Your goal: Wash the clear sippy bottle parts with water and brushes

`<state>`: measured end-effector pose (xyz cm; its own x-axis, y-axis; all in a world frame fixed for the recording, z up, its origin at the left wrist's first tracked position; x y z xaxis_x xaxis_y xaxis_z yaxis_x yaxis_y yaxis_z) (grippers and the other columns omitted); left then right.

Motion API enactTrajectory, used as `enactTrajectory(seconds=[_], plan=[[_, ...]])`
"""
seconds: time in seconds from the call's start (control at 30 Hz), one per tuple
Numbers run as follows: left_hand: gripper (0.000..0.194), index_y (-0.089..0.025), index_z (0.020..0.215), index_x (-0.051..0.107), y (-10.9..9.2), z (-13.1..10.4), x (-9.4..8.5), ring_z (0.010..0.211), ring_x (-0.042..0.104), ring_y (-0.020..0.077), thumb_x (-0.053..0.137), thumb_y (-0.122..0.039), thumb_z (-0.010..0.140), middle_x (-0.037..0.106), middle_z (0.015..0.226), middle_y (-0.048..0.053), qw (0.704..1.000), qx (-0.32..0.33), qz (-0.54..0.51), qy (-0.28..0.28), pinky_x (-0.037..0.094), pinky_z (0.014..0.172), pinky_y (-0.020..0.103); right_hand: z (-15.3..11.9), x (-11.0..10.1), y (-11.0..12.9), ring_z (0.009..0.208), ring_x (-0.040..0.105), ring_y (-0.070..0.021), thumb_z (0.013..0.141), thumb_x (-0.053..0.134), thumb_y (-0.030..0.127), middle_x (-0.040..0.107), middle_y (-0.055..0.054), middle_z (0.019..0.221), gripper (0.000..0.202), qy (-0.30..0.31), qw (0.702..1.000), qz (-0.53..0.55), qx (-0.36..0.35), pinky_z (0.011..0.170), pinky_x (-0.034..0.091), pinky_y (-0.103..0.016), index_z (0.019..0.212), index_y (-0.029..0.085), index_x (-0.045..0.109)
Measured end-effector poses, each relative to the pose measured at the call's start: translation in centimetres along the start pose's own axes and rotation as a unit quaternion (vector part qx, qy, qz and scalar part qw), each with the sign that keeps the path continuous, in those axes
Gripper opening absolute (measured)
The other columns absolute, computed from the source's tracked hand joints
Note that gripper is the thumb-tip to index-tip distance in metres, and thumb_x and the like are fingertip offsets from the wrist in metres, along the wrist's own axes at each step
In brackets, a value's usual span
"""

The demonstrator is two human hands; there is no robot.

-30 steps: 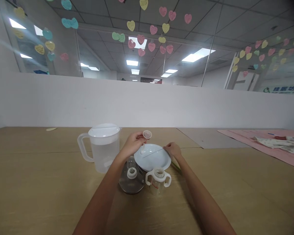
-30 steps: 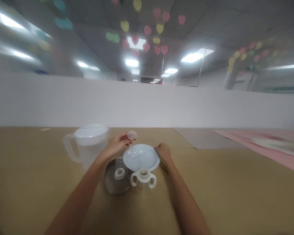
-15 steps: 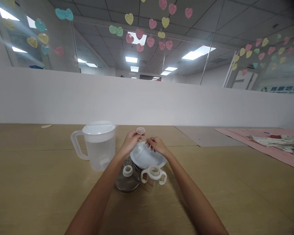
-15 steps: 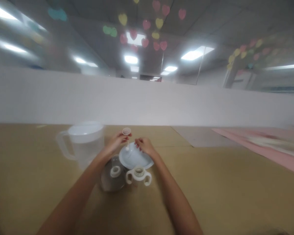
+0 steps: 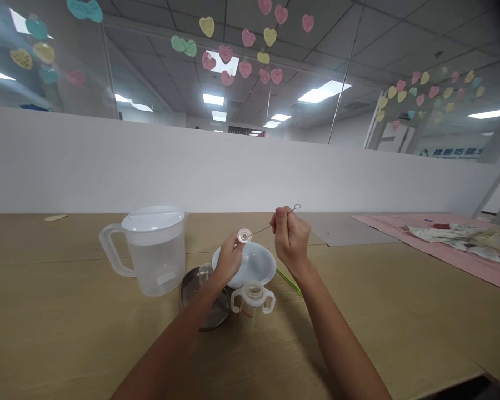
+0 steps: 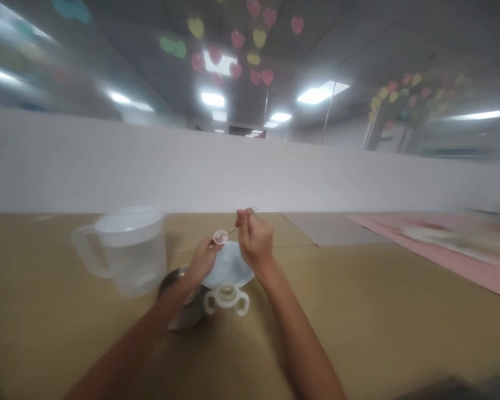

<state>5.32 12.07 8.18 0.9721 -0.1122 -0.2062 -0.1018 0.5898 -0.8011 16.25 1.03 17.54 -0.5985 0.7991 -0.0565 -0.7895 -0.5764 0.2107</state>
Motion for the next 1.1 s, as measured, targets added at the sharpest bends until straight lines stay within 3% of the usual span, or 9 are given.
enactTrajectory(seconds=[0.33, 0.53, 0.8, 0.87, 0.97, 1.1], plan=[[0.021, -0.015, 0.089, 0.059, -2.6, 0.0, -0.8, 0.085, 0.053, 0.0186, 0.041, -0.022, 0.079, 0.061, 0.089, 0.006, 1.000, 0.021, 0.010, 0.009, 0.041, 0.077, 0.030, 0.4, -0.5, 0.8, 0.040, 0.041, -0.0061, 0.093, 0.027, 0.036, 0.046, 0.003, 0.047, 0.043, -0.023, 0.993, -0.090, -0.067, 0.045, 0.030, -0.020, 0.059, 0.018, 0.045], [0.019, -0.016, 0.088, 0.058, -3.7, -0.3, -0.9, 0.088, 0.052, 0.0194, 0.040, -0.020, 0.082, 0.059, 0.093, 0.007, 0.998, 0.054, 0.014, 0.002, 0.040, 0.080, 0.031, 0.2, -0.1, 0.9, 0.042, 0.042, -0.0062, 0.093, 0.028, 0.035, 0.046, 0.003, 0.048, 0.041, -0.011, 0.998, -0.056, -0.042, 0.047, 0.031, -0.020, 0.060, 0.018, 0.045], [0.022, -0.015, 0.084, 0.057, -5.9, -0.6, -1.2, 0.091, 0.052, 0.0206, 0.037, -0.023, 0.084, 0.059, 0.091, 0.009, 0.994, 0.099, 0.020, 0.029, 0.039, 0.084, 0.033, -1.3, 2.6, -0.5, 0.048, 0.047, -0.0083, 0.092, 0.031, 0.037, 0.051, 0.001, 0.052, 0.042, 0.070, 0.997, -0.005, 0.031, 0.051, 0.035, -0.021, 0.062, 0.017, 0.053], [0.024, -0.015, 0.083, 0.057, -6.3, -0.6, -1.2, 0.090, 0.052, 0.0202, 0.035, -0.023, 0.085, 0.060, 0.089, 0.008, 0.994, 0.099, 0.016, 0.040, 0.039, 0.084, 0.032, -1.7, 3.1, -0.5, 0.053, 0.050, -0.0098, 0.092, 0.031, 0.035, 0.055, -0.001, 0.058, 0.042, 0.078, 0.997, 0.000, 0.029, 0.054, 0.037, -0.022, 0.067, 0.016, 0.058], [0.025, -0.014, 0.083, 0.057, -6.7, -0.6, -1.1, 0.087, 0.052, 0.0194, 0.035, -0.025, 0.085, 0.060, 0.086, 0.007, 0.995, 0.085, 0.001, 0.054, 0.041, 0.079, 0.030, -2.0, 3.2, -0.1, 0.067, 0.053, -0.0132, 0.091, 0.034, 0.033, 0.058, -0.005, 0.070, 0.036, 0.043, 0.999, -0.029, 0.001, 0.063, 0.040, -0.026, 0.085, 0.017, 0.065], [0.025, -0.015, 0.084, 0.057, -7.1, -0.5, -1.3, 0.085, 0.051, 0.0189, 0.036, -0.028, 0.085, 0.059, 0.085, 0.006, 0.995, 0.077, -0.014, 0.059, 0.041, 0.075, 0.029, -2.0, 3.5, 0.1, 0.087, 0.051, -0.0169, 0.089, 0.038, 0.029, 0.057, -0.008, 0.092, 0.030, 0.014, 0.999, -0.046, -0.014, 0.077, 0.041, -0.033, 0.098, 0.022, 0.066]])
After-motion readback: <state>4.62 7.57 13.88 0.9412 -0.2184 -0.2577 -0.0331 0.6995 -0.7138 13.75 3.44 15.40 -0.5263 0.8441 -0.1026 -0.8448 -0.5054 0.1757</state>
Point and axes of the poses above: each hand's wrist, its own z-axis towards the middle knuckle, its own x-axis out of the palm, y = z × x, the point moved 4 cm from there along z, towards the middle knuckle
